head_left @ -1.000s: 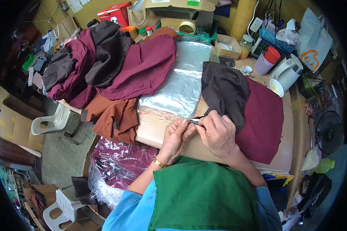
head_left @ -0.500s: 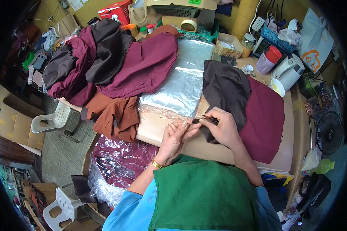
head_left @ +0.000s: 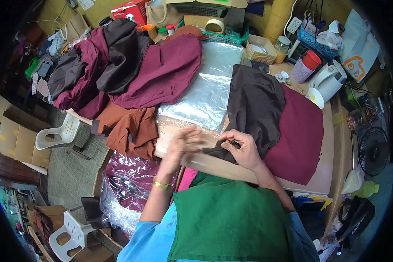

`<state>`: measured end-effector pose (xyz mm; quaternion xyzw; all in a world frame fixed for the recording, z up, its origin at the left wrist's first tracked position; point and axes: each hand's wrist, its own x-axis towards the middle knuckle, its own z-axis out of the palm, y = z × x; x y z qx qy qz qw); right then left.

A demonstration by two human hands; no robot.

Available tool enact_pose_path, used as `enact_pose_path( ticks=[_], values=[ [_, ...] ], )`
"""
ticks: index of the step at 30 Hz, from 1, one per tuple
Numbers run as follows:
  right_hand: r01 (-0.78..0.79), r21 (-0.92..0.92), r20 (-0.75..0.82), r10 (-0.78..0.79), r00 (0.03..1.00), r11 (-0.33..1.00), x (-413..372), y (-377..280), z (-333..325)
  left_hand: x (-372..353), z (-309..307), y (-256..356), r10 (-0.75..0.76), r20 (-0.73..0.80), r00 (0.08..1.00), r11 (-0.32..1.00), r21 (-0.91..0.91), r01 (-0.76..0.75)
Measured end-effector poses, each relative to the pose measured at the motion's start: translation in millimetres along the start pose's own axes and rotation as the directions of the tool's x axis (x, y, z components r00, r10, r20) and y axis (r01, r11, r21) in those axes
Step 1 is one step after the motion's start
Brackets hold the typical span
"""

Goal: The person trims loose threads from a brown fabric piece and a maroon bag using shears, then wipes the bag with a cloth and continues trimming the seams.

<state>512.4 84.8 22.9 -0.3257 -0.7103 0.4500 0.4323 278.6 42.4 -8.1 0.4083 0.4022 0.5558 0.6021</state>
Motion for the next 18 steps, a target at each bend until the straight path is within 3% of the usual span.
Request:
enact_pose_path(
  ticks=[1,3,4,5,7,10,11,13,15,16,17,18],
  values=[
    [0.000,0.001,0.003,0.000,1.000,1.000,-1,1,3,7,6,-12,-0.024,0.109,0.994,1.000,0.013,0.023],
    [-0.021,-0.006,-0.271,0.019,0.962,1.000,-3,8,8,24,10,-46,-0.084,0.104,0.991,0.969,0.239,0.057],
    [0.043,-0.044,-0.380,-0.056,0.923,0.998,1,20,7,22,33,-32,-0.019,0.029,0.999,0.851,0.526,0.001],
    [-0.058,-0.021,-0.399,0.045,0.916,0.998,1,30,1,21,32,-33,-0.023,0.032,0.999,0.851,0.525,0.003],
    [-0.148,-0.144,-0.395,0.080,0.915,0.978,-2,64,-10,22,26,-30,-0.188,0.094,0.978,0.694,0.717,0.064],
    [-0.184,-0.223,-0.390,0.085,0.917,0.957,-11,83,-16,11,-13,-20,-0.062,-0.014,0.998,0.699,0.713,0.053],
    [-0.190,-0.220,-0.390,0.092,0.916,0.957,-12,83,-17,4,-17,3,0.049,-0.112,0.992,0.715,0.698,0.044],
    [-0.245,-0.349,-0.396,0.094,0.913,0.905,-9,77,-17,3,-40,26,0.051,-0.370,0.928,0.795,0.577,0.187],
    [-0.221,-0.394,-0.353,0.075,0.933,0.892,-8,73,-12,11,-50,22,0.208,-0.396,0.894,0.480,0.838,0.260],
    [-0.196,-0.446,-0.319,0.050,0.946,0.873,-6,72,-11,18,-46,12,0.443,-0.135,0.886,0.312,0.950,-0.011],
    [-0.192,-0.442,-0.316,0.049,0.947,0.876,-6,72,-10,24,-37,0,0.605,0.160,0.780,0.078,0.963,-0.258],
    [-0.200,-0.471,-0.299,0.058,0.952,0.859,-7,72,-10,22,-23,-1,0.397,0.180,0.900,-0.020,0.982,-0.187]
  ],
)
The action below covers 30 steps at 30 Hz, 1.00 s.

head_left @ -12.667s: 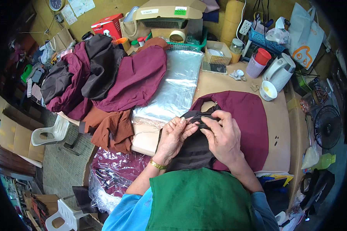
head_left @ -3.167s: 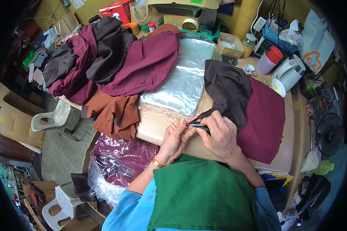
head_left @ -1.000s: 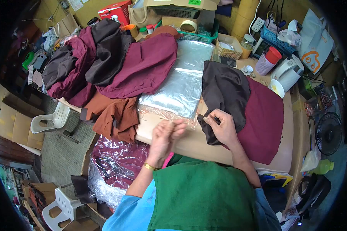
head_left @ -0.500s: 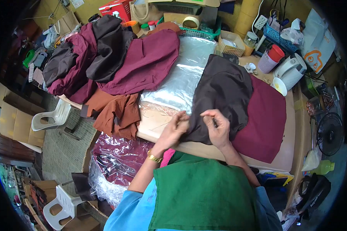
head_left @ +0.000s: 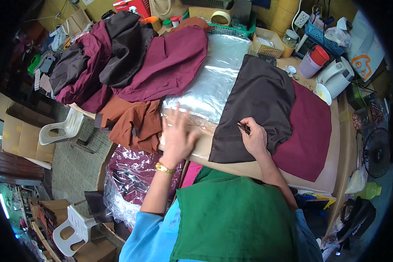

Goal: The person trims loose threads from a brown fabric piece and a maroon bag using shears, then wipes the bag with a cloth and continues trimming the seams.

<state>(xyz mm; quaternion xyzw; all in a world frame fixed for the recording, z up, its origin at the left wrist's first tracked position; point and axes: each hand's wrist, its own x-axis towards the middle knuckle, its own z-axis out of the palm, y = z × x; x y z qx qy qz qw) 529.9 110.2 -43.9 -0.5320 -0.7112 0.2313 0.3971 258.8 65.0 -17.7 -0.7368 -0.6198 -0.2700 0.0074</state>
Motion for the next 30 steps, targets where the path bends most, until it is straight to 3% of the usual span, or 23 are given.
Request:
enact_pose_path(
  ticks=[1,3,4,7,8,9,10,11,13,14,15,17,18,19,20,21,22,23,26,27,28,29,30],
  values=[
    [0.002,-0.036,0.020,-0.001,1.000,0.999,-1,1,-1,-9,11,4,0.010,0.230,0.973,0.999,0.046,-0.021],
    [-0.002,-0.015,0.020,0.002,1.000,1.000,-1,4,-3,-33,-4,13,0.090,0.332,0.939,0.980,0.136,-0.142],
    [-0.012,0.006,0.018,0.011,1.000,1.000,-1,4,-2,-34,-31,13,0.095,0.553,0.828,0.995,-0.027,-0.097],
    [-0.028,0.020,0.032,0.028,0.999,0.999,-1,2,-1,-19,-112,-1,0.294,0.938,0.183,0.912,-0.333,0.241],
    [-0.025,0.024,0.031,0.024,0.999,0.999,0,1,-1,-19,-126,1,0.303,0.892,0.336,0.848,-0.413,0.331],
    [-0.020,0.011,0.034,0.020,0.999,1.000,0,1,-2,-18,-118,1,0.301,0.893,0.336,0.852,-0.410,0.326],
    [-0.018,-0.004,0.039,0.018,0.999,1.000,-1,0,-2,-19,-100,1,0.038,0.742,0.670,0.895,-0.323,0.307],
    [-0.017,-0.001,0.039,0.017,0.999,1.000,0,-1,-3,-21,-79,1,-0.208,0.426,0.880,0.917,-0.228,0.327],
    [0.011,-0.015,0.012,-0.011,1.000,1.000,-1,-3,-3,-22,-28,0,-0.053,0.079,0.996,0.965,0.262,0.031],
    [0.011,-0.016,0.005,-0.011,1.000,1.000,-1,-2,-2,-40,-6,-8,-0.001,0.421,0.907,0.997,0.072,-0.032],
    [0.004,0.012,-0.005,-0.004,1.000,1.000,-1,2,-1,-40,-21,14,0.166,0.393,0.905,0.974,0.078,-0.213],
    [-0.009,0.034,-0.010,0.010,1.000,0.999,-3,5,-3,-29,-61,10,0.220,0.836,0.503,0.956,-0.287,0.059],
    [0.005,0.026,-0.013,-0.005,1.000,1.000,-3,4,-3,-13,-91,21,0.401,0.774,0.491,0.824,-0.538,0.176],
    [0.028,0.023,-0.017,-0.027,0.999,0.999,-1,4,-1,-15,-95,14,0.471,0.680,0.562,0.685,-0.683,0.253],
    [0.030,0.030,-0.016,-0.030,0.999,0.999,1,2,1,-13,-90,12,0.174,0.623,0.763,0.810,-0.531,0.249],
    [0.033,0.011,-0.012,-0.033,0.999,0.999,0,2,0,-12,-74,10,-0.116,0.454,0.884,0.885,-0.357,0.299],
    [0.040,-0.012,-0.001,-0.040,0.999,0.999,-1,2,-2,-14,-44,0,-0.033,-0.013,0.999,0.989,0.142,0.034],
    [0.043,-0.009,0.004,-0.043,0.999,0.999,-1,2,-2,-19,-31,-9,-0.100,0.082,0.992,0.970,0.229,0.079],
    [0.034,-0.020,0.000,-0.034,0.999,0.999,-1,2,-2,-49,-33,0,0.045,0.467,0.883,0.998,0.018,-0.060],
    [0.032,-0.010,-0.003,-0.032,0.999,0.999,-1,2,-1,-42,-48,5,0.046,0.470,0.881,0.998,0.014,-0.059],
    [0.033,0.000,-0.001,-0.033,0.999,0.999,-2,2,-1,-32,-62,10,0.137,0.809,0.571,0.943,-0.284,0.176],
    [0.038,-0.002,0.006,-0.038,0.999,0.999,-1,2,-2,-25,-73,15,0.365,0.913,0.183,0.769,-0.406,0.494],
    [0.034,-0.010,0.009,-0.034,0.999,0.999,-1,1,-2,-31,-77,29,0.336,0.755,0.563,0.797,-0.547,0.258]
  ],
)
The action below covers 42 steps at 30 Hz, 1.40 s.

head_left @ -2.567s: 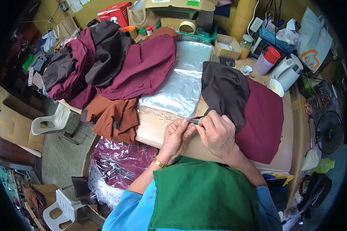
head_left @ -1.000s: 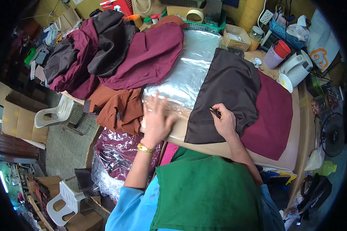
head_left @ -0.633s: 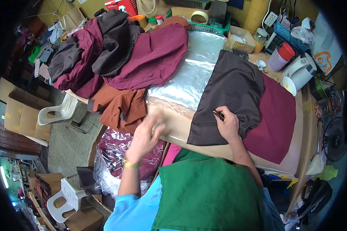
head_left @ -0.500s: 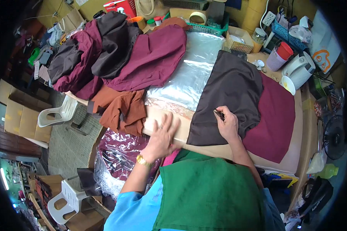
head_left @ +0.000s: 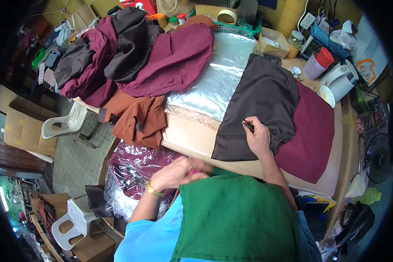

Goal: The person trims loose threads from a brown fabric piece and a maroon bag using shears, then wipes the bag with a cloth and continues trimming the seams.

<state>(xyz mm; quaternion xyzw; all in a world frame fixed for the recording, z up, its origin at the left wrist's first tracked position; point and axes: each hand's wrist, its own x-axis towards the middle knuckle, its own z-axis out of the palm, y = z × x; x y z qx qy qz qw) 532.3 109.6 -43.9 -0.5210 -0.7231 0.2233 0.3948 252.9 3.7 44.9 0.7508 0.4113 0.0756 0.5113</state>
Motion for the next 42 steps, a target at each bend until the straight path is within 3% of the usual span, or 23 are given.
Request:
enact_pose_path(
  ticks=[1,2,3,4,5,6,7,9,10,11,13,14,17,19,20,23,25,27,29,31,34,37,42],
  values=[
    [-0.010,-0.007,-0.001,0.010,1.000,1.000,-1,0,0,14,8,-4,-0.001,0.001,1.000,1.000,0.003,0.001],
    [-0.014,-0.006,0.000,0.014,1.000,1.000,-3,0,1,33,23,-17,0.155,-0.498,0.853,0.956,0.293,-0.002],
    [-0.004,-0.008,0.000,0.004,1.000,1.000,-3,0,2,49,34,-23,0.407,-0.785,0.467,0.841,0.522,0.145],
    [0.004,-0.013,-0.006,-0.005,1.000,1.000,-1,1,2,63,40,-22,0.412,-0.781,0.470,0.839,0.526,0.139],
    [-0.002,-0.018,-0.008,0.002,1.000,1.000,-1,1,1,76,47,-20,0.277,-0.846,0.457,0.937,0.343,0.067],
    [0.011,-0.027,-0.009,-0.012,1.000,1.000,-2,0,1,81,51,-18,0.125,-0.883,0.453,0.990,0.139,-0.003],
    [0.028,-0.034,-0.010,-0.028,1.000,0.999,-1,-1,0,82,49,-18,0.122,-0.883,0.454,0.991,0.135,-0.004],
    [0.004,-0.023,0.013,-0.004,1.000,1.000,-1,-3,-2,79,35,-19,-0.130,-0.577,0.807,0.978,0.059,0.200],
    [-0.019,-0.012,0.034,0.020,0.999,1.000,-1,-3,-3,73,27,-20,-0.130,-0.516,0.847,0.990,-0.024,0.137],
    [-0.023,-0.014,0.033,0.023,0.999,1.000,-1,-1,-3,65,17,-18,-0.220,-0.382,0.897,0.975,-0.104,0.195],
    [0.016,0.040,-0.001,-0.016,1.000,0.999,-2,6,0,48,13,-34,-0.156,-0.336,0.929,0.957,-0.285,0.057],
    [0.012,0.040,-0.001,-0.012,1.000,0.999,-1,6,0,41,13,-47,-0.122,-0.344,0.931,0.940,-0.340,-0.003],
    [-0.023,0.017,0.035,0.022,0.999,1.000,-1,-3,-3,36,20,-57,-0.190,-0.350,0.917,0.915,-0.401,0.036],
    [-0.042,-0.019,0.073,0.043,0.996,0.999,2,-18,-10,36,26,-57,-0.181,-0.363,0.914,0.939,-0.339,0.052],
    [-0.036,-0.020,0.075,0.038,0.996,0.999,4,-25,-12,38,29,-59,-0.194,-0.418,0.888,0.913,-0.408,0.008],
    [-0.020,0.101,0.174,0.002,0.985,0.995,3,-50,-21,40,34,-60,-0.223,-0.494,0.841,0.867,-0.494,-0.061],
    [0.138,-0.037,0.328,-0.118,0.937,0.990,-1,-80,-28,38,33,-52,-0.254,-0.474,0.843,0.803,-0.589,-0.089],
    [0.201,-0.046,0.357,-0.172,0.918,0.978,-3,-94,-25,36,35,-52,-0.248,-0.496,0.832,0.831,-0.550,-0.080],
    [0.363,-0.035,0.410,-0.318,0.855,0.931,-4,-101,-20,35,33,-46,-0.237,-0.517,0.822,0.858,-0.509,-0.073],
    [0.379,-0.064,0.416,-0.321,0.851,0.923,-4,-110,-13,31,30,-32,-0.253,-0.529,0.810,0.890,-0.455,-0.019],
    [0.444,-0.061,0.440,-0.375,0.816,0.894,-3,-110,-5,32,34,-38,-0.203,-0.559,0.804,0.909,-0.413,-0.058],
    [0.446,-0.089,0.434,-0.368,0.822,0.891,-4,-114,0,35,38,-43,-0.088,-0.652,0.753,0.943,-0.299,-0.148],
    [0.410,-0.117,0.416,-0.330,0.847,0.905,-1,-113,1,28,32,-33,-0.168,-0.583,0.795,0.925,-0.372,-0.077]
  ],
)
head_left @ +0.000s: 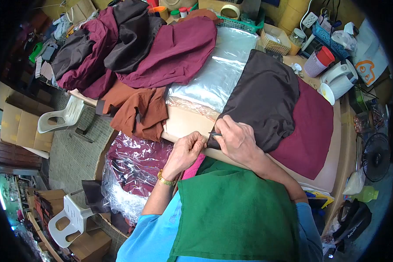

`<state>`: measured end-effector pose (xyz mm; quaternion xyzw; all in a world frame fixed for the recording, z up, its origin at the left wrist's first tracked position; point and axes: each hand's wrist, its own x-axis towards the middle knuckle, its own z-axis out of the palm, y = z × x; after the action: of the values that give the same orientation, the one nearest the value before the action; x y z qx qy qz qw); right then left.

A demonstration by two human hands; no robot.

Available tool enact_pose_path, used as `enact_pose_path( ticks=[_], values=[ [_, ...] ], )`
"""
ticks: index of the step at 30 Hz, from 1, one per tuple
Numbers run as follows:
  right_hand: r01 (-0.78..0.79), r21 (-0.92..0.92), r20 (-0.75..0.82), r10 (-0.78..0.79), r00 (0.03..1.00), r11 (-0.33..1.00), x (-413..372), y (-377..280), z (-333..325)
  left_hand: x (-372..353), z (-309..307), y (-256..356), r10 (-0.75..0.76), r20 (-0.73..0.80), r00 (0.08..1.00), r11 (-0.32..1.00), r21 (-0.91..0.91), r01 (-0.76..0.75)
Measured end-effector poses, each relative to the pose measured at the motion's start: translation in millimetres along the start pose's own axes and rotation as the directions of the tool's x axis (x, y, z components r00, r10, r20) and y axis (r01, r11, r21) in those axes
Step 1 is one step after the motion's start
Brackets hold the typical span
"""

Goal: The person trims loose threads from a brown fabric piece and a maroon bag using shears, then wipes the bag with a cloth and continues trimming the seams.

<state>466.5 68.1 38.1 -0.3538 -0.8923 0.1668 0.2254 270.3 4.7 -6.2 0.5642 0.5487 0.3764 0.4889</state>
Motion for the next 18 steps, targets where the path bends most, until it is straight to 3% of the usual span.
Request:
enact_pose_path(
  ticks=[5,11,13,14,16,17,18],
  values=[
    [-0.019,0.133,0.011,0.018,1.000,0.991,0,-4,-9,-1,0,3,-0.036,-0.045,0.998,0.999,0.002,0.036],
    [-0.020,0.201,0.057,0.009,0.998,0.979,1,-5,-1,-2,-1,1,0.062,-0.083,0.995,0.979,0.199,-0.044],
    [-0.050,0.181,0.020,0.047,0.999,0.982,0,-2,1,-4,-3,1,0.055,-0.062,0.997,0.996,-0.065,-0.059],
    [-0.051,0.181,0.018,0.049,0.999,0.982,0,1,1,-6,-9,3,0.055,-0.060,0.997,0.996,-0.064,-0.059],
    [-0.129,0.225,-0.176,0.170,0.970,0.966,-1,12,2,-14,-29,7,-0.039,-0.009,0.999,0.887,-0.461,0.031],
    [-0.178,0.198,-0.261,0.227,0.938,0.964,-3,24,5,-14,-32,4,-0.087,-0.137,0.987,0.758,-0.651,-0.023],
    [-0.222,0.241,-0.299,0.290,0.909,0.945,-6,35,7,-12,-41,-3,-0.058,-0.210,0.976,0.815,-0.575,-0.075]
  ],
)
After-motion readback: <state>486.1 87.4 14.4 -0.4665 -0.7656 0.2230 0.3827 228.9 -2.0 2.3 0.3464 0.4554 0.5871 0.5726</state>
